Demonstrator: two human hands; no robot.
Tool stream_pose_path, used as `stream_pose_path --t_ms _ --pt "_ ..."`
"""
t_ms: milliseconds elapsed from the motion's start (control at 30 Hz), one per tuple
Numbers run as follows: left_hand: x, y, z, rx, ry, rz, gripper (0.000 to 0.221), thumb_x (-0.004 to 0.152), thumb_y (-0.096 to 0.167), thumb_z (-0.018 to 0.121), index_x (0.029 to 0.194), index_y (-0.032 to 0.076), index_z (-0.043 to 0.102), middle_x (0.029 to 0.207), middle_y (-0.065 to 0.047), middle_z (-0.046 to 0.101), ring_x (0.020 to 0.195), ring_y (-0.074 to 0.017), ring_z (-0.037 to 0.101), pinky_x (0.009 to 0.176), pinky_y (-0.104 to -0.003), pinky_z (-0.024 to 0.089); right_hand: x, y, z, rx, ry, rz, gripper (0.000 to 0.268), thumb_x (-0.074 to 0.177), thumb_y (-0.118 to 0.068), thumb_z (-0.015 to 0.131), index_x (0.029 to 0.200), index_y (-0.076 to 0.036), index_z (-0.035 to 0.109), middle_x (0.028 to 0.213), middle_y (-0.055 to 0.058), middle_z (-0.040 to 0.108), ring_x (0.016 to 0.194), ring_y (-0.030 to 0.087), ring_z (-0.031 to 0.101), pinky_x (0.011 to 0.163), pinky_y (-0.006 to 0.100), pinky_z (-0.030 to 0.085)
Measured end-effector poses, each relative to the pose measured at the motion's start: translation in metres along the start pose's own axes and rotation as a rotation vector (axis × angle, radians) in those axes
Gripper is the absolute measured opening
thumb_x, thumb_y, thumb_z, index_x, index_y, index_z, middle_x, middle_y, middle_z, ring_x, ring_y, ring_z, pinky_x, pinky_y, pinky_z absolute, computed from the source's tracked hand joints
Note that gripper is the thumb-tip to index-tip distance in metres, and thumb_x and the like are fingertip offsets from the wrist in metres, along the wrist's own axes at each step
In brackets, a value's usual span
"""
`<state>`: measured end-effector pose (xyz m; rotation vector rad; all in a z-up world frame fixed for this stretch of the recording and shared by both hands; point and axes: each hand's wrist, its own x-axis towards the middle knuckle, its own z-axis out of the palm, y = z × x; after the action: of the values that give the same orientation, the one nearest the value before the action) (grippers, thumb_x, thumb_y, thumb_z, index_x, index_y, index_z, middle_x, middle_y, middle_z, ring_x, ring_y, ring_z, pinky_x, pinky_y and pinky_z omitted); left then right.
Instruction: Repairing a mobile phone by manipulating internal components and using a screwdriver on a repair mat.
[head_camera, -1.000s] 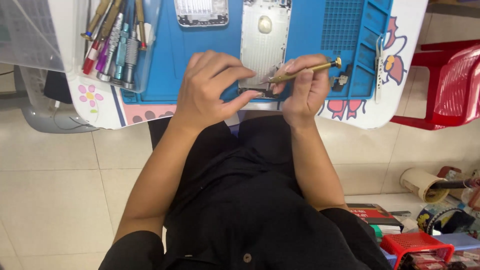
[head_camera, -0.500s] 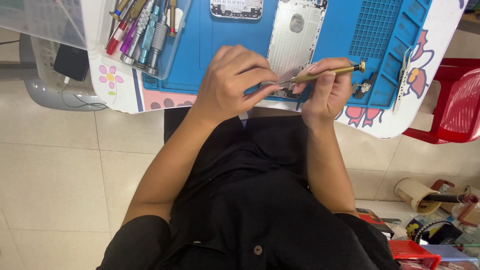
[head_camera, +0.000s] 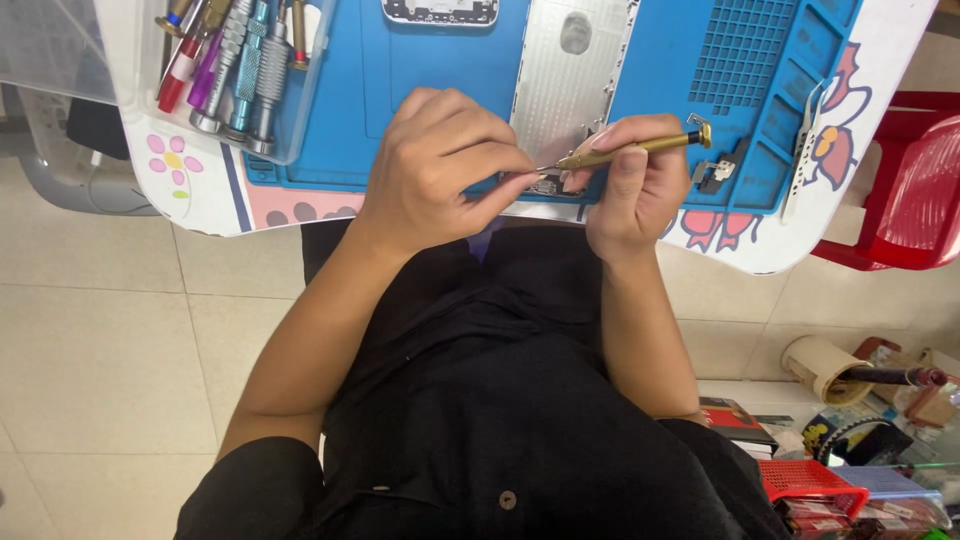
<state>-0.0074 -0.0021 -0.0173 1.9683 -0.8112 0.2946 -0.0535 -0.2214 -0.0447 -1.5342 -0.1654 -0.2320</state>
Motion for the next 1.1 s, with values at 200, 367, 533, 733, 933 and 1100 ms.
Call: stream_pose_path --t_ms 200,367,533,733,933,1100 --pt "-0.0020 -0.0022 0.0000 0.012 -0.002 0.001 0.016 0.088 0.020 0.091 0.090 0.015 0.077 0.092 0.004 0.069 0.090 -0.0166 0.064 0.084 -0.036 0.044 -0.0004 -0.0015 0.0021 0.015 0.000 -0.005 0.029 0.118 -0.031 0.049 0.114 -0.002 0.049 0.084 0.011 0.062 0.066 0.014 0.063 0.062 0.024 0.054" --pt "0.0004 -0.0023 -0.0015 0.018 0.001 0.010 0.016 0.088 0.021 0.092 0.090 0.015 0.077 0.093 0.005 0.069 0.090 -0.0166 0.063 0.083 -0.035 0.043 -0.0011 -0.0019 -0.0004 0.013 -0.014 -0.001 0.029 0.118 -0.031 0.049 0.115 -0.002 0.050 0.087 0.011 0.061 0.068 0.014 0.064 0.064 0.024 0.055" --pt "-0.0013 -0.0028 -0.0002 0.012 -0.001 0.001 0.017 0.088 0.021 0.093 0.091 0.015 0.077 0.094 0.005 0.069 0.091 -0.0175 0.062 0.082 -0.035 0.043 -0.0026 -0.0016 -0.0005 0.000 -0.014 0.008 0.029 0.118 -0.031 0.049 0.115 -0.002 0.050 0.088 0.011 0.062 0.068 0.014 0.064 0.064 0.024 0.055" --pt "0.0006 -0.0010 -0.0033 -0.001 -0.005 -0.042 0.023 0.086 0.022 0.093 0.099 0.013 0.077 0.100 0.003 0.069 0.095 -0.0187 0.062 0.084 -0.035 0.043 -0.0035 -0.0001 -0.0006 -0.005 0.013 0.002 0.030 0.118 -0.033 0.049 0.115 -0.003 0.051 0.090 0.011 0.061 0.067 0.014 0.064 0.063 0.024 0.054" --pt "-0.0004 -0.0019 -0.0028 0.017 0.012 -0.039 0.020 0.083 0.021 0.093 0.093 0.015 0.077 0.095 0.004 0.070 0.092 -0.0179 0.062 0.082 -0.035 0.041 -0.0047 -0.0002 0.0001 -0.008 0.009 0.018 0.031 0.118 -0.033 0.050 0.117 -0.002 0.050 0.091 0.011 0.061 0.068 0.015 0.063 0.064 0.024 0.054" --pt "-0.0018 -0.0030 -0.0015 0.039 0.018 -0.005 0.015 0.089 0.018 0.091 0.092 0.016 0.077 0.093 0.005 0.070 0.090 -0.0152 0.062 0.086 -0.034 0.041 -0.0052 -0.0007 -0.0009 -0.033 0.000 0.024 0.030 0.119 -0.032 0.050 0.117 -0.002 0.051 0.092 0.012 0.062 0.068 0.015 0.064 0.064 0.024 0.053"
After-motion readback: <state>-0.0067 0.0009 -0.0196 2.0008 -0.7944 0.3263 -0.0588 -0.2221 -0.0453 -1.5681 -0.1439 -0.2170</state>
